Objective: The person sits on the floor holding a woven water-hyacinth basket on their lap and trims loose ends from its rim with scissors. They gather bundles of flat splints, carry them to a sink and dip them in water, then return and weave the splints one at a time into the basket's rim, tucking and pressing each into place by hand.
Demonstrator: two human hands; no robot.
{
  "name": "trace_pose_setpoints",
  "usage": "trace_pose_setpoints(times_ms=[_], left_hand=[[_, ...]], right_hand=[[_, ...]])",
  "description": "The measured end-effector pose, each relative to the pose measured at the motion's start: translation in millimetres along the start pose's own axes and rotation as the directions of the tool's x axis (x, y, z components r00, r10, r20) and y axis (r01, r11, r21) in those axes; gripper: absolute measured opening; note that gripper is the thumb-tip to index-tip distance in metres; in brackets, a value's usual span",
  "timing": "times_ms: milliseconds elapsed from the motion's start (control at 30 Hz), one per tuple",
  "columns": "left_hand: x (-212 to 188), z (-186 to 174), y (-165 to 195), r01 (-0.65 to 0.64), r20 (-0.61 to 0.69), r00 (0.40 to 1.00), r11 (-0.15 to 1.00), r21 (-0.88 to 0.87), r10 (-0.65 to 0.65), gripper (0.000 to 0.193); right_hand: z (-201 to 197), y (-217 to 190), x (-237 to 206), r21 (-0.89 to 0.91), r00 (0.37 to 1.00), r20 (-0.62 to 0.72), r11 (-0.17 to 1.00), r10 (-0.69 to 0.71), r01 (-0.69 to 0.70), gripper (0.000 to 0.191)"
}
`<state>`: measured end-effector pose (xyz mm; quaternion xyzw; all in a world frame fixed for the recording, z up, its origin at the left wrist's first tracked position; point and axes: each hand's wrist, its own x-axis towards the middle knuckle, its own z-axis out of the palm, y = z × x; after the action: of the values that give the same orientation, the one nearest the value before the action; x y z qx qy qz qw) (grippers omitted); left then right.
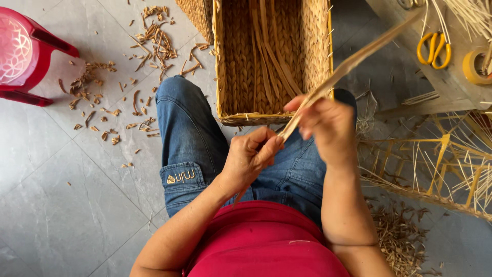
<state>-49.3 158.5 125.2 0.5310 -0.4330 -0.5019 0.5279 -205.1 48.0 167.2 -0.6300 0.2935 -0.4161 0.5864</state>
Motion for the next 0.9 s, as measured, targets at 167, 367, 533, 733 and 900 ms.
trace_pose_setpoints(times_ms=[167,367,533,733,900], left_hand=[[3.0,-2.5,-0.8,0.032,0.013,0.999,0.998,0.053,-0.032,0.021],[-16.5,-8.9,-9.7,0.159,0.169,0.976,0.978,-0.134,-0.135,0.024],[-37.0,-18.7,-15.8,0.187,0.185,0.970,0.972,-0.144,-0.160,0.026],[-60.4,-28.6,-20.9,0.275,0.189,0.947,0.959,-0.066,-0.258,0.028],[-67.6,-38.7,-25.0,0.144,0.183,0.974,0.989,-0.043,-0.133,0.029]], right_hand=[[13.2,9.5,-16.9,-0.005,0.989,-0.049,0.990,0.137,-0.138,0.030],[3.5,24.6,-9.5,0.088,0.978,-0.166,0.990,0.128,-0.115,0.034],[-1.7,31.1,-0.5,0.112,0.960,-0.238,0.986,0.148,-0.124,0.039],[-40.7,41.7,12.7,0.145,0.932,-0.352,0.989,0.081,-0.031,0.039],[-73.8,28.8,43.1,0.246,0.905,-0.425,0.963,0.007,0.108,0.034]])
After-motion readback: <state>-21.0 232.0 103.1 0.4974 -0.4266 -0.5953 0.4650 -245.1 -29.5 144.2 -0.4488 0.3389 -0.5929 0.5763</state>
